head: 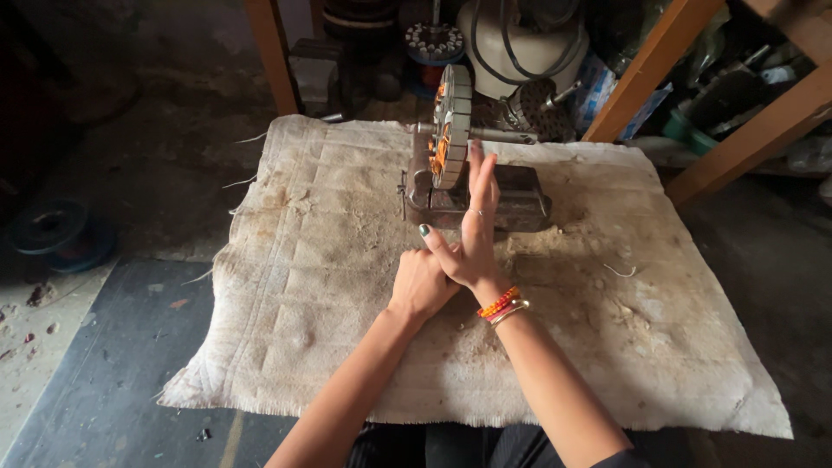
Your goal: The person sits at a workbench where a circular rotor with copper windings is clamped in a vise. The person threads and winds thin wire around the rotor's slots, pressing and adjusting the wire into place with both hands and rotating the rotor to work around it.
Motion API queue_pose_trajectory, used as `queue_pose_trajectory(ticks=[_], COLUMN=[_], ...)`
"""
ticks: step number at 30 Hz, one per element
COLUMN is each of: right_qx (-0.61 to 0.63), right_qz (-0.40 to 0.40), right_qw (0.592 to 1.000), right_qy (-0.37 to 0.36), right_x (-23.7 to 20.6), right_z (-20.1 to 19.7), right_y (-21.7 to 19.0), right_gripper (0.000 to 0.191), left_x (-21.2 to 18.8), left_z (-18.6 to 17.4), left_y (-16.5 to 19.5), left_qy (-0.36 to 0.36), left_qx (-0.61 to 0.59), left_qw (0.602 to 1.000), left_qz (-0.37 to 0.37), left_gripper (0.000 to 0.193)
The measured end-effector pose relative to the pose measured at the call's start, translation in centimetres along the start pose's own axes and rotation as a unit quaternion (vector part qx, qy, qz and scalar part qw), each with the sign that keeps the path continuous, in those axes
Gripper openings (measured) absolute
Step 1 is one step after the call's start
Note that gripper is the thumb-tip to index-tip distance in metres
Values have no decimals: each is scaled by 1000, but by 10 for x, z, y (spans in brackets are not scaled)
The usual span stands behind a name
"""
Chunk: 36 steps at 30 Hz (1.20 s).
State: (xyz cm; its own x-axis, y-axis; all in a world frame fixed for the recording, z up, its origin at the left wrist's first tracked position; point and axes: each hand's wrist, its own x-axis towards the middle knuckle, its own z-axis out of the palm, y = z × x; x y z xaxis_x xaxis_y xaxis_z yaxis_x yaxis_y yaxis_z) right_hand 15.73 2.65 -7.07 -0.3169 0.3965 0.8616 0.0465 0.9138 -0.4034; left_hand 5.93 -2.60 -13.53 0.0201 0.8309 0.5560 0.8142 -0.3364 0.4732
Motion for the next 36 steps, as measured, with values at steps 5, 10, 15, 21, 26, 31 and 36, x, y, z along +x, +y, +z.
queue_pose_trajectory(ticks=[5,10,15,21,26,31,36], right_qx=[-33,-46,-16,-24,23,1,-38], right_qz=[21,14,85,152,193,179,171], right_qw=[999,999,994,987,980,983,983], right_qy=[-27,7,60,36,43,42,52], right_x=[-5,-5,-3,-9,-11,-10,-9], right_z=[-1,-2,-4,-5,-2,-3,-1], right_y=[-1,0,6,13,16,19,21], right_gripper=[110,107,89,52,45,36,38], left_x=[1,2,2,4,6,7,11], left_z=[1,-1,-5,-4,-5,-7,-12], left_y=[0,2,5,7,5,6,8], left_qy=[7,-9,42,9,46,63,74], left_qx=[-7,-7,-58,-33,-39,-45,-52], left_qw=[1000,1000,997,999,998,997,996], left_qz=[0,-8,16,-10,6,7,-10], left_gripper=[26,22,15,12,9,7,7])
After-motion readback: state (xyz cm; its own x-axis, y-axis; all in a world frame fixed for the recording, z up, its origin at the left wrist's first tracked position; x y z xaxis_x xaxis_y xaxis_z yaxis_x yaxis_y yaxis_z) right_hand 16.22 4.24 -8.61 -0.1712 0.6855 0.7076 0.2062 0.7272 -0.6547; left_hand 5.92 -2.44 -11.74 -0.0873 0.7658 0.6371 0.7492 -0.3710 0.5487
